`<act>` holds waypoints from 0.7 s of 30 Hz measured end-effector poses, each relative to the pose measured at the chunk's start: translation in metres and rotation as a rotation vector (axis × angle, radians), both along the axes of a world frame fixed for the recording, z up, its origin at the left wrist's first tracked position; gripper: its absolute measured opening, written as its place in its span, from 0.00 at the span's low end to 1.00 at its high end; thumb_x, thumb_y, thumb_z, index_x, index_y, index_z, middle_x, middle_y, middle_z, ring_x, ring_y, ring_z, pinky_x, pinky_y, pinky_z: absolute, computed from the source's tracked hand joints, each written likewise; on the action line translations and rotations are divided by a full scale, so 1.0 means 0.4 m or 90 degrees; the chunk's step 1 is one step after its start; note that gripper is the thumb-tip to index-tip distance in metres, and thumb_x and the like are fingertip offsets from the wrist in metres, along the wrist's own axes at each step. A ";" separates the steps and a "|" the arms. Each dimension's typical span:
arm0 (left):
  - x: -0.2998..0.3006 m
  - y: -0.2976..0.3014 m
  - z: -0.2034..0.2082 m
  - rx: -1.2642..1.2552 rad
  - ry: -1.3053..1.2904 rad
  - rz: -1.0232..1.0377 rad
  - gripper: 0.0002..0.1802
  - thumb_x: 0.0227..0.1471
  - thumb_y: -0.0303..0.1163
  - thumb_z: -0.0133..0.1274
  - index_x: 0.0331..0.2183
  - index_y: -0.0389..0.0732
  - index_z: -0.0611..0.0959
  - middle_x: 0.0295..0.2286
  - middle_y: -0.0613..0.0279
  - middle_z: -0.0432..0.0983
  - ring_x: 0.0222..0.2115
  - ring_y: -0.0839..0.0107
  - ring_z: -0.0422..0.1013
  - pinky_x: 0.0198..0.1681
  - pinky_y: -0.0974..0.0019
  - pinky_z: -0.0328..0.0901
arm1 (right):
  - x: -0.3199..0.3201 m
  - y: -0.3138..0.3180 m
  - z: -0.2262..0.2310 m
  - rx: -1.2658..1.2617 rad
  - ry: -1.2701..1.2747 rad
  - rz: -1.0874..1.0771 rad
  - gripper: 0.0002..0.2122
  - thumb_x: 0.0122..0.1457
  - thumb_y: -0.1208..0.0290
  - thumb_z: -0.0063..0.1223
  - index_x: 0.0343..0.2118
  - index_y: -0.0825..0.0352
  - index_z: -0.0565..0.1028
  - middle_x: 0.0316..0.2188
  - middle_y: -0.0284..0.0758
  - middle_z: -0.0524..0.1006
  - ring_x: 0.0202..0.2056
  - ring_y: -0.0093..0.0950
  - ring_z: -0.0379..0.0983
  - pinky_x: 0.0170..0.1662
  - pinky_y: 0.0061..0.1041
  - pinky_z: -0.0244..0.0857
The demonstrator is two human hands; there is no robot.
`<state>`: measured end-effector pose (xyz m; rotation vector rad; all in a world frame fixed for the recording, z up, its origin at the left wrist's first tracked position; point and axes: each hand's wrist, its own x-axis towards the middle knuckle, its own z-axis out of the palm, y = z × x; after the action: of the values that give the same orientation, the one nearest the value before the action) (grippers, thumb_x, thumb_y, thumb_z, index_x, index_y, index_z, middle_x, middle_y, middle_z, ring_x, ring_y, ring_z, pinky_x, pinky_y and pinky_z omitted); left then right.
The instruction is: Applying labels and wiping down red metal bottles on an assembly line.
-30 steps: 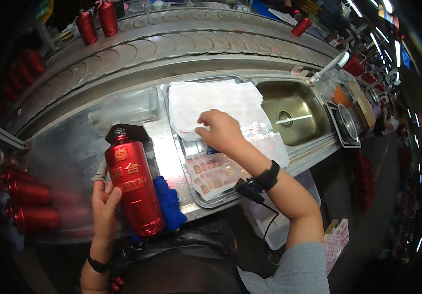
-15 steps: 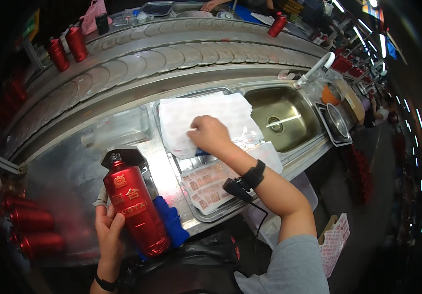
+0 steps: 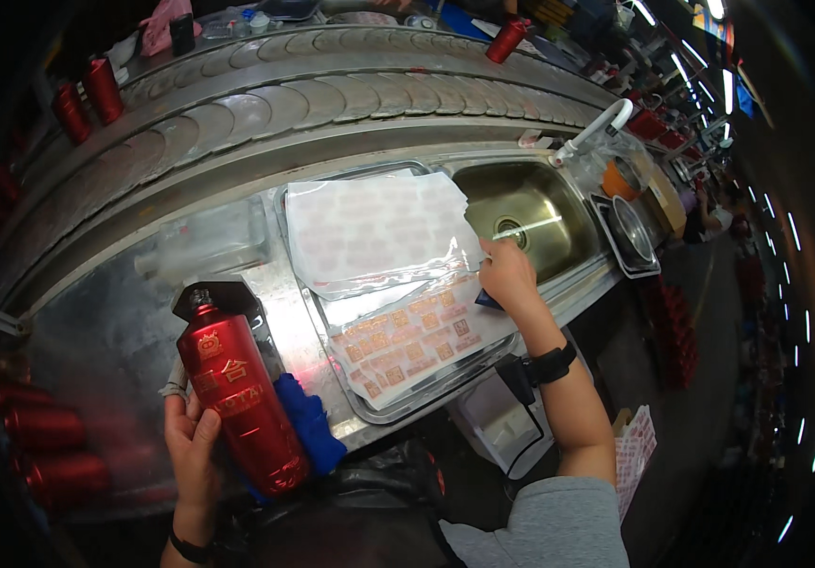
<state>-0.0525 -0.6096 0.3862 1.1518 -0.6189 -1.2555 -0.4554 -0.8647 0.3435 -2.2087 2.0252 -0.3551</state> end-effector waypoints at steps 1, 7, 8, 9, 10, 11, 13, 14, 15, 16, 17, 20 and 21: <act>-0.003 -0.001 -0.001 0.000 -0.002 0.002 0.49 0.55 0.33 0.59 0.67 0.36 0.47 0.60 0.45 0.61 0.59 0.62 0.62 0.62 0.60 0.56 | 0.002 -0.001 0.001 0.001 -0.001 0.004 0.18 0.52 0.73 0.49 0.46 0.65 0.80 0.45 0.49 0.75 0.45 0.48 0.74 0.50 0.40 0.67; -0.008 0.002 0.000 0.000 -0.021 0.007 0.47 0.56 0.34 0.58 0.66 0.36 0.47 0.59 0.44 0.60 0.59 0.62 0.62 0.62 0.59 0.56 | 0.031 -0.013 0.015 0.049 -0.129 -0.046 0.17 0.50 0.73 0.54 0.44 0.68 0.80 0.35 0.44 0.80 0.38 0.40 0.78 0.43 0.34 0.70; -0.009 0.002 0.000 0.000 -0.019 0.007 0.47 0.56 0.34 0.58 0.66 0.36 0.48 0.59 0.44 0.61 0.59 0.62 0.62 0.62 0.59 0.56 | 0.012 -0.022 0.004 0.047 -0.129 -0.048 0.17 0.50 0.73 0.54 0.44 0.68 0.80 0.35 0.44 0.80 0.38 0.40 0.78 0.43 0.34 0.70; -0.010 0.002 -0.001 0.000 -0.017 0.007 0.47 0.56 0.34 0.58 0.66 0.36 0.48 0.59 0.44 0.61 0.59 0.62 0.62 0.62 0.59 0.56 | -0.021 -0.035 -0.023 0.027 -0.178 -0.020 0.17 0.49 0.73 0.55 0.43 0.69 0.81 0.32 0.42 0.80 0.35 0.37 0.78 0.42 0.32 0.70; -0.009 0.002 -0.003 -0.001 -0.018 0.008 0.47 0.56 0.34 0.58 0.66 0.36 0.48 0.59 0.44 0.61 0.59 0.62 0.62 0.62 0.59 0.56 | -0.031 -0.043 -0.034 0.009 -0.229 0.010 0.17 0.48 0.74 0.56 0.42 0.69 0.81 0.29 0.39 0.81 0.33 0.34 0.78 0.40 0.30 0.70; -0.008 0.003 -0.005 -0.005 -0.015 0.003 0.47 0.56 0.34 0.58 0.66 0.36 0.48 0.59 0.44 0.61 0.59 0.62 0.62 0.62 0.59 0.56 | -0.041 -0.049 -0.042 0.008 -0.230 0.011 0.17 0.48 0.74 0.56 0.42 0.69 0.81 0.29 0.39 0.81 0.33 0.34 0.78 0.40 0.30 0.70; -0.007 0.003 -0.007 -0.010 -0.012 0.000 0.48 0.56 0.34 0.58 0.66 0.36 0.47 0.59 0.44 0.61 0.59 0.62 0.62 0.62 0.59 0.56 | -0.049 -0.057 -0.049 0.078 -0.344 -0.033 0.19 0.46 0.78 0.57 0.44 0.74 0.79 0.24 0.33 0.78 0.29 0.21 0.72 0.35 0.20 0.66; -0.007 0.003 -0.007 -0.008 -0.009 0.000 0.48 0.56 0.34 0.58 0.66 0.37 0.47 0.59 0.44 0.61 0.59 0.62 0.62 0.62 0.59 0.56 | -0.046 -0.058 -0.048 0.078 -0.345 -0.032 0.19 0.46 0.78 0.57 0.44 0.74 0.79 0.24 0.33 0.78 0.29 0.21 0.72 0.35 0.20 0.66; -0.007 0.003 -0.007 -0.005 -0.006 0.000 0.48 0.56 0.34 0.59 0.66 0.37 0.47 0.59 0.44 0.60 0.59 0.62 0.62 0.62 0.59 0.56 | -0.043 -0.059 -0.047 0.086 -0.339 -0.046 0.19 0.47 0.77 0.58 0.45 0.72 0.79 0.25 0.33 0.78 0.29 0.22 0.72 0.36 0.22 0.66; -0.006 0.004 -0.007 -0.006 -0.006 0.002 0.48 0.56 0.34 0.59 0.66 0.37 0.47 0.59 0.44 0.60 0.59 0.62 0.62 0.62 0.59 0.56 | -0.034 -0.059 -0.042 0.095 -0.334 -0.058 0.19 0.47 0.76 0.60 0.45 0.69 0.79 0.26 0.33 0.78 0.29 0.24 0.73 0.36 0.23 0.66; -0.004 0.005 -0.008 -0.006 -0.007 0.004 0.49 0.55 0.34 0.59 0.66 0.37 0.47 0.59 0.44 0.60 0.59 0.62 0.62 0.62 0.59 0.56 | -0.011 -0.049 -0.028 0.097 -0.334 -0.055 0.19 0.47 0.76 0.60 0.45 0.69 0.79 0.26 0.33 0.78 0.29 0.24 0.73 0.36 0.23 0.66; -0.002 0.005 -0.007 -0.004 -0.009 0.001 0.49 0.55 0.35 0.59 0.66 0.38 0.47 0.60 0.43 0.60 0.59 0.62 0.62 0.62 0.59 0.56 | 0.017 -0.022 -0.001 -0.110 -0.185 0.001 0.14 0.49 0.72 0.60 0.41 0.61 0.83 0.29 0.35 0.78 0.32 0.32 0.76 0.39 0.30 0.69; -0.002 0.004 -0.007 0.000 -0.010 -0.002 0.49 0.55 0.35 0.59 0.66 0.38 0.47 0.60 0.43 0.60 0.59 0.61 0.62 0.62 0.59 0.57 | 0.007 -0.026 -0.007 -0.119 -0.125 0.034 0.13 0.49 0.71 0.60 0.40 0.59 0.83 0.30 0.34 0.77 0.33 0.33 0.76 0.39 0.31 0.69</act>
<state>-0.0534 -0.6078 0.3836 1.1624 -0.6331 -1.2506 -0.4527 -0.8752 0.3406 -2.2242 1.8955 -0.7519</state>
